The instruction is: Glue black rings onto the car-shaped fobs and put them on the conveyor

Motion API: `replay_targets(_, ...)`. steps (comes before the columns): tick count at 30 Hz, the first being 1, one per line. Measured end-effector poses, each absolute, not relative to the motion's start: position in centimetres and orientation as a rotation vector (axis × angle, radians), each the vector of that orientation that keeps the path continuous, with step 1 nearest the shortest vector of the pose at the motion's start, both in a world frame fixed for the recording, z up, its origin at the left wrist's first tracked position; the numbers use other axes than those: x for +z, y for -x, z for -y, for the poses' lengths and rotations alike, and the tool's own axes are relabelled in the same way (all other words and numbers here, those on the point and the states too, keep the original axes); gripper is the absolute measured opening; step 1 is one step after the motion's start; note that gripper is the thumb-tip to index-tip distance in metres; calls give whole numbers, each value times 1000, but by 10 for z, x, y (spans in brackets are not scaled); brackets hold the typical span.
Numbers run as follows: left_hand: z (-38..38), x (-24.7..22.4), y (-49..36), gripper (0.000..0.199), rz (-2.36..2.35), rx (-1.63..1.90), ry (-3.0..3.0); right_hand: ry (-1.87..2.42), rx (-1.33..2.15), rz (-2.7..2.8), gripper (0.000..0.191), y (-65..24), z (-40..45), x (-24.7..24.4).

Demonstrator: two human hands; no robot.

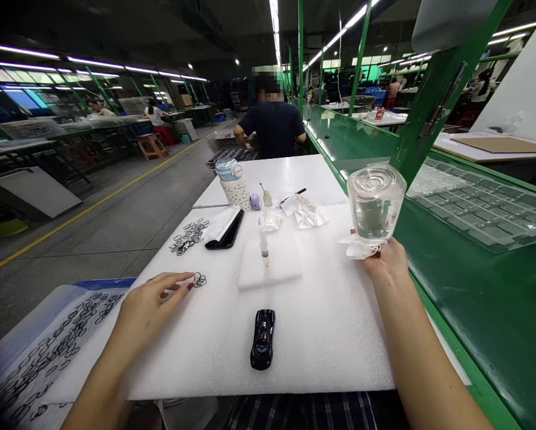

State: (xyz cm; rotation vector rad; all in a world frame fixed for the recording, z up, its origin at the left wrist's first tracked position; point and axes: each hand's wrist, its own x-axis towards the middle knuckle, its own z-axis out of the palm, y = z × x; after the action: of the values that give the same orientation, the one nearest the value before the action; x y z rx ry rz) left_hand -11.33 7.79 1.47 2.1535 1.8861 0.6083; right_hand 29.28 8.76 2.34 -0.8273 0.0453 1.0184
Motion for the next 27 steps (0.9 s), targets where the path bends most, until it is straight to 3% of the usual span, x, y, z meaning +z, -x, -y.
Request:
replay_targets(18, -68, 13, 111, 29, -2039, 884, -2183, 826, 999, -182, 48, -285, -86, 33)
replay_targets(23, -55, 13, 105, 24, -1797, 945, -2619, 823, 1007, -162, 47, -285, -86, 32)
replay_targets(27, -44, 2, 97, 18, -1392, 749, -2924, 821, 1029, -150, 47, -284, -85, 33)
